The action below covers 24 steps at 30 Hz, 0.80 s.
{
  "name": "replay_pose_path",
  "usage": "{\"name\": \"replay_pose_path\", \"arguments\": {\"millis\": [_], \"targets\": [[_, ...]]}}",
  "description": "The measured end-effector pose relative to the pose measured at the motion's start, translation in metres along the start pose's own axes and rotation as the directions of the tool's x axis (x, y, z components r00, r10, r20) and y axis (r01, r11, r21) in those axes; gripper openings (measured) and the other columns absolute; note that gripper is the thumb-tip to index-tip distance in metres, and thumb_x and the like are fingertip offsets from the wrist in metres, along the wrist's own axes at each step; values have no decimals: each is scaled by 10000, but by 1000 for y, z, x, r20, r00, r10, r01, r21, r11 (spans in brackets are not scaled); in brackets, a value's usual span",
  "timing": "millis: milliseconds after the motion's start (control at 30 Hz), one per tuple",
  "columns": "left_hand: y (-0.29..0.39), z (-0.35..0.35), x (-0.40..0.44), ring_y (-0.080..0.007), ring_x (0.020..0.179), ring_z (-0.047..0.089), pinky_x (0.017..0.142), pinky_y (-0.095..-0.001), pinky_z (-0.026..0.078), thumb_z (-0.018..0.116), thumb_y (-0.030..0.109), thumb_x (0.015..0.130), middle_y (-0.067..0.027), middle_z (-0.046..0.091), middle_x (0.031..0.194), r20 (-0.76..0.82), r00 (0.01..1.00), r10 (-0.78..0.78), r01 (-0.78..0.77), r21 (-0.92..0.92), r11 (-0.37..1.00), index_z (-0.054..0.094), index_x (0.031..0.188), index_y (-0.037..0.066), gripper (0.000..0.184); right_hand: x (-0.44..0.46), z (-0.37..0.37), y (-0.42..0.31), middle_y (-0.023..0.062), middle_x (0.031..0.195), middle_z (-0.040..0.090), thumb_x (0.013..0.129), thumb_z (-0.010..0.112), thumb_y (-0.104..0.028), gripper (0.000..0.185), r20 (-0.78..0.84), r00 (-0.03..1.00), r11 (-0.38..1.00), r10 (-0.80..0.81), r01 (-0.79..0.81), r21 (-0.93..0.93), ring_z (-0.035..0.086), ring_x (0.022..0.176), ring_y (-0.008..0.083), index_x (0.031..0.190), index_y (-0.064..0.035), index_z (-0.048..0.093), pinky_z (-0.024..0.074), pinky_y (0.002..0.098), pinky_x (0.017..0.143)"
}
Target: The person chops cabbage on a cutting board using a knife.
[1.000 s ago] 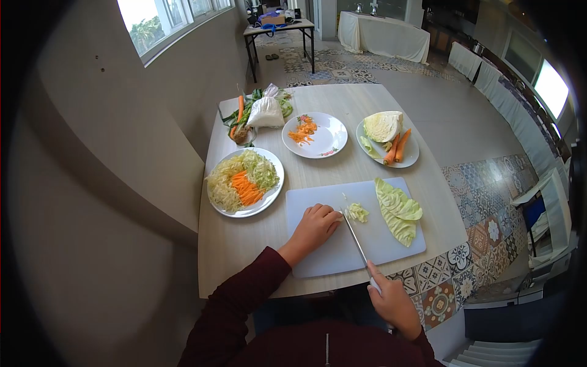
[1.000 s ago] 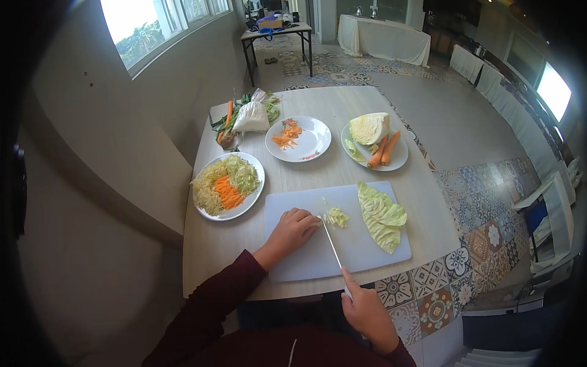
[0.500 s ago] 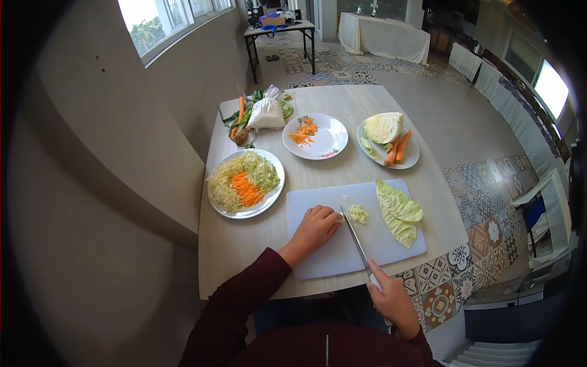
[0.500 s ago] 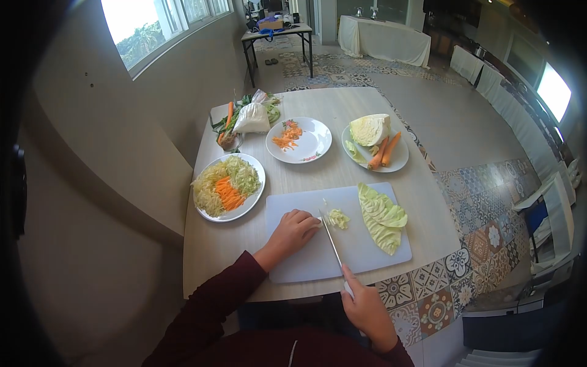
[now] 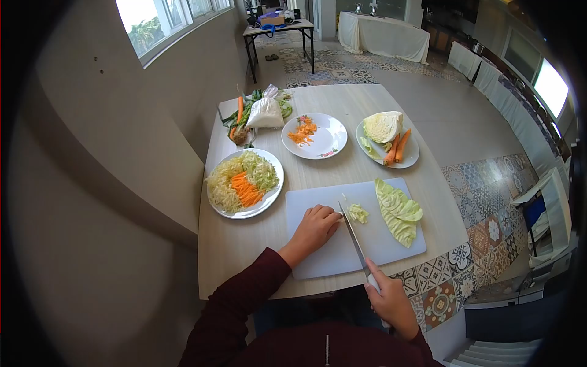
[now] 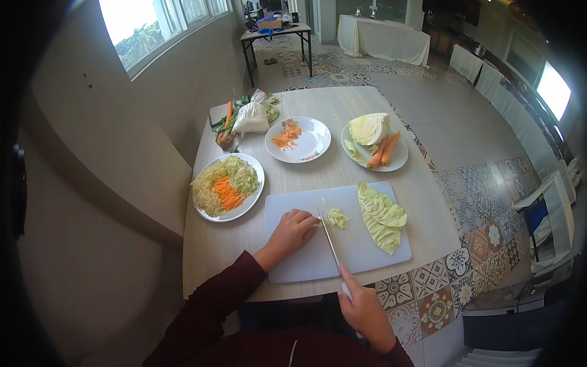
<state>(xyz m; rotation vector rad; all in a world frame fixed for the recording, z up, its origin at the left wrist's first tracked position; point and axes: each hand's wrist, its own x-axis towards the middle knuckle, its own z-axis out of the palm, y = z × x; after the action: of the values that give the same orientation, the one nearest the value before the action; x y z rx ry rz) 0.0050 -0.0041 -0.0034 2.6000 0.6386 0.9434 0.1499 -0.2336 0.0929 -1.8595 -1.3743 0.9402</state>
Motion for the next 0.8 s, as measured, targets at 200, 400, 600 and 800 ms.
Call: {"name": "replay_pose_path", "arguments": {"millis": [200,400,600,800], "targets": [[2,-2,1,-269,994,589,874,-403,452,698,140,882,-69,629,1010,4,1000,-8,8,-11,1000,674,1069,100,193,1,2,-1,313,711,608,908,598,-97,564,1,1000,1000,-3,3,-30,638,688,483,1451,-2,481,504,491,641],[2,-1,0,-271,992,588,875,-403,452,702,143,880,-70,629,1009,-5,1000,-5,5,-4,1000,676,1060,96,188,-1,3,0,304,681,603,912,597,-111,576,26,1000,999,1,0,-50,638,658,474,1463,-3,466,502,494,628],[1,1,0,-267,990,589,872,-401,450,702,144,879,-64,634,1008,-4,1000,-11,11,-4,1000,676,1050,99,179,-12,-1,8,129,597,616,950,548,-75,587,71,997,993,-24,32,-113,656,502,206,1518,-22,407,542,342,549],[2,-1,1,-266,987,594,865,-397,453,707,137,868,-56,645,1014,-2,1000,-7,7,5,1000,676,1036,97,175,-9,-2,5,125,562,604,951,542,-77,589,88,996,993,8,2,-115,651,496,212,1520,-19,401,540,343,540]]}}
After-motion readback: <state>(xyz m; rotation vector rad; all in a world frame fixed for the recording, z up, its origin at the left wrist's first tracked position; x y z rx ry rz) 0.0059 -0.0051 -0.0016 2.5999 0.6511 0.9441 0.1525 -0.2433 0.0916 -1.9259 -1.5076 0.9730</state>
